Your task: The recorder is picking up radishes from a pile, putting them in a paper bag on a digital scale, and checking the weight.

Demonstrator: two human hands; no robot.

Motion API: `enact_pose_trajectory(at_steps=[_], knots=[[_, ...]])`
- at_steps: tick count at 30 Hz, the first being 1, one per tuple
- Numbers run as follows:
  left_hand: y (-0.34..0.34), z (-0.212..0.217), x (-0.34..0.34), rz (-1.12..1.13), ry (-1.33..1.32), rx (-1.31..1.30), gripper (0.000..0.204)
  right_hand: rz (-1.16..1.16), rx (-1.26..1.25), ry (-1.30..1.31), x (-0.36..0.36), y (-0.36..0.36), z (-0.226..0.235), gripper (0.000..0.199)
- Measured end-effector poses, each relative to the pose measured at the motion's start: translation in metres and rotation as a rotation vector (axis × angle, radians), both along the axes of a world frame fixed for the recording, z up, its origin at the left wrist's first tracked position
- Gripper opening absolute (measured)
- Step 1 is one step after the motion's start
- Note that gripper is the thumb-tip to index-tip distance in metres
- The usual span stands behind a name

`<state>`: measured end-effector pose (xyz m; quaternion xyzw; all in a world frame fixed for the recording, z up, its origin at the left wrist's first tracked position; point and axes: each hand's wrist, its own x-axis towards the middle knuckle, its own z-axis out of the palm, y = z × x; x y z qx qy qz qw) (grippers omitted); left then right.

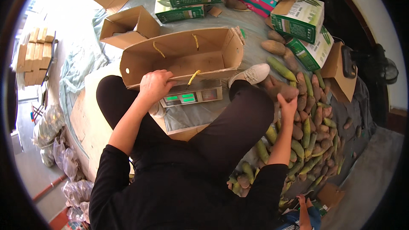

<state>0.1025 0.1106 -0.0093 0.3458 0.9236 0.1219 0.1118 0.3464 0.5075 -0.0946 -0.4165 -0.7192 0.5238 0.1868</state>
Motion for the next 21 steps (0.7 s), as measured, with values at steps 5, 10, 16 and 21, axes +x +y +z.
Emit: enact_pose_trajectory(at_steps=[5,10,16,21], knots=[[0.000,0.003,0.002,0.013,-0.002,-0.009,0.017,0.156,-0.003,0.249,-0.056,-0.015,0.100,0.053],[0.001,0.003,0.003,0.010,0.012,-0.025,0.019,0.451,-0.043,0.385,-0.121,-0.055,0.168,0.056],[0.002,0.004,0.005,0.025,0.011,-0.065,0.020,0.779,0.337,0.192,-0.206,-0.119,0.167,0.057],[0.005,0.003,0.006,0.039,0.012,-0.080,0.019,1.109,0.879,-0.408,-0.245,-0.170,0.139,0.042]])
